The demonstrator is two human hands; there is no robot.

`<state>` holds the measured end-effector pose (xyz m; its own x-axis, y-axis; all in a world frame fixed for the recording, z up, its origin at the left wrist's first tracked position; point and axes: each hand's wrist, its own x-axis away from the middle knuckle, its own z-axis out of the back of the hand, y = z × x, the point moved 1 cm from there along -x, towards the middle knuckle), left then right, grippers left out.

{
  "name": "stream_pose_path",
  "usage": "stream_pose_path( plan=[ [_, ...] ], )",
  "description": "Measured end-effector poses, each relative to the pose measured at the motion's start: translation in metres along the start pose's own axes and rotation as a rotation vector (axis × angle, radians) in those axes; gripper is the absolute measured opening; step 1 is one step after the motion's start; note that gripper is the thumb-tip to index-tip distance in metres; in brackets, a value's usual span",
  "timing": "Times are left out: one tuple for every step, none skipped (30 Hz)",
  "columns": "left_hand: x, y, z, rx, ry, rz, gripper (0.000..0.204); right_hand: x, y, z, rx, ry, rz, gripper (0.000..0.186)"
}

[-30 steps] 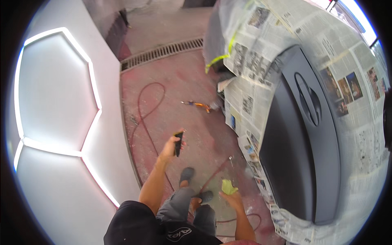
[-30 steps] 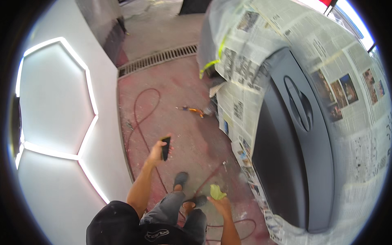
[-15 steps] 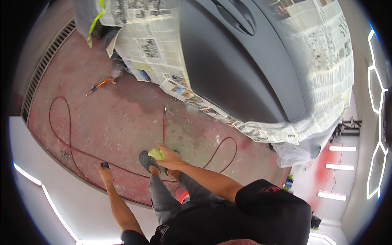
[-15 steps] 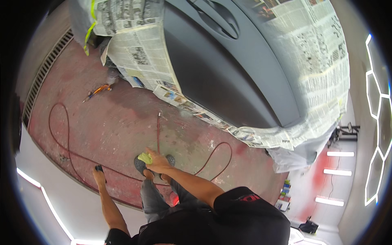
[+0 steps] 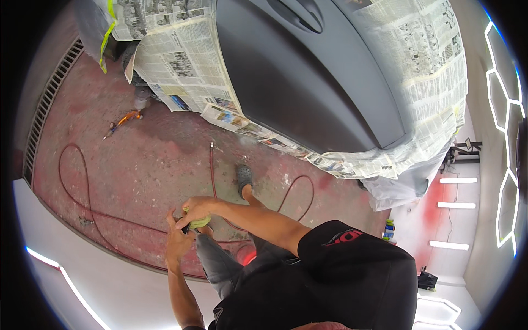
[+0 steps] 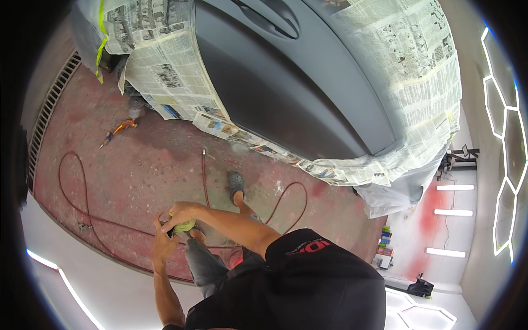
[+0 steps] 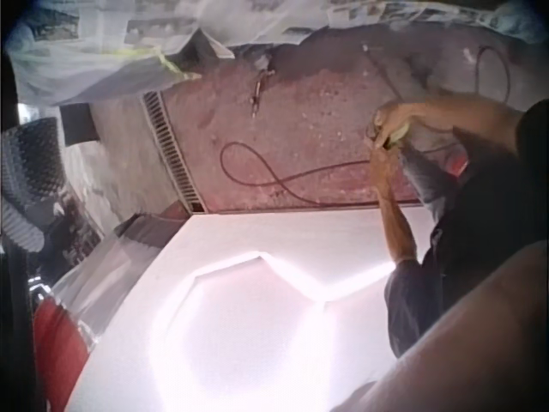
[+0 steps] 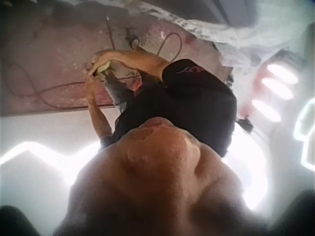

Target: The person prepares a paint mixture by pouring liquid from a can into a container using a paper funnel. They then walk to a car covered in plastic and newspaper, retrieve a sanding block and cloth from a bucket, and sand the car's hood. Finally, they wipe the sanded area with the cloth.

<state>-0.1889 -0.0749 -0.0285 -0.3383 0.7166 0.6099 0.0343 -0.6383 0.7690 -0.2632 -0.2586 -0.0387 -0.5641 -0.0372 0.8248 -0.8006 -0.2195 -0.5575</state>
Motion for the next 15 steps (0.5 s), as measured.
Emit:
stream_pose_path(
  plan=[
    [-0.003, 0.006, -0.004, 0.038, 0.011, -0.003, 0.087, -0.001, 0.005, 0.005, -0.011, 0.007, 0.017, 0.065],
    [-0.005, 0.011, -0.008, 0.076, 0.021, -0.007, 0.087, -0.002, 0.015, 0.01, -0.024, 0.015, 0.033, 0.063],
    [-0.007, 0.016, -0.014, 0.02, 0.07, -0.028, 0.084, -0.003, 0.023, 0.016, -0.039, 0.023, 0.048, 0.062],
    [-0.006, 0.019, -0.02, -0.037, 0.118, -0.044, 0.081, -0.002, 0.031, 0.021, -0.072, 0.049, 0.056, 0.062],
    [-0.006, 0.023, -0.027, -0.096, 0.165, -0.059, 0.078, -0.001, 0.038, 0.027, -0.106, 0.076, 0.063, 0.063],
    [-0.007, 0.029, -0.03, -0.155, 0.195, -0.14, 0.071, 0.0, 0.046, 0.033, -0.142, 0.107, 0.068, 0.063],
    [-0.008, 0.038, -0.032, -0.215, 0.224, -0.221, 0.065, -0.002, 0.058, 0.038, -0.199, 0.086, -0.004, 0.066],
    [-0.011, 0.045, -0.035, -0.275, 0.252, -0.304, 0.06, -0.005, 0.072, 0.043, -0.257, 0.064, -0.076, 0.07],
    [-0.015, 0.049, -0.036, -0.309, 0.293, -0.325, 0.052, -0.004, 0.077, 0.047, -0.326, 0.053, -0.097, 0.073],
    [-0.022, 0.049, -0.033, -0.337, 0.326, -0.352, 0.046, -0.001, 0.084, 0.051, -0.397, 0.049, -0.124, 0.076],
    [-0.028, 0.046, -0.028, -0.366, 0.361, -0.377, 0.04, 0.009, 0.09, 0.055, -0.486, 0.064, -0.11, 0.079],
    [-0.034, 0.04, -0.019, -0.248, 0.427, -0.365, 0.037, 0.018, 0.097, 0.06, -0.575, 0.079, -0.095, 0.081],
    [-0.041, 0.031, -0.007, -0.124, 0.49, -0.354, 0.035, 0.025, 0.105, 0.064, -0.613, 0.04, -0.087, 0.082],
    [-0.046, 0.024, 0.003, 0.001, 0.552, -0.343, 0.034, 0.029, 0.117, 0.068, -0.651, 0.001, -0.079, 0.083],
    [-0.041, 0.036, 0.026, 0.131, 0.479, -0.128, 0.036, 0.034, 0.13, 0.07, -0.695, -0.034, -0.077, 0.084]
  ],
)
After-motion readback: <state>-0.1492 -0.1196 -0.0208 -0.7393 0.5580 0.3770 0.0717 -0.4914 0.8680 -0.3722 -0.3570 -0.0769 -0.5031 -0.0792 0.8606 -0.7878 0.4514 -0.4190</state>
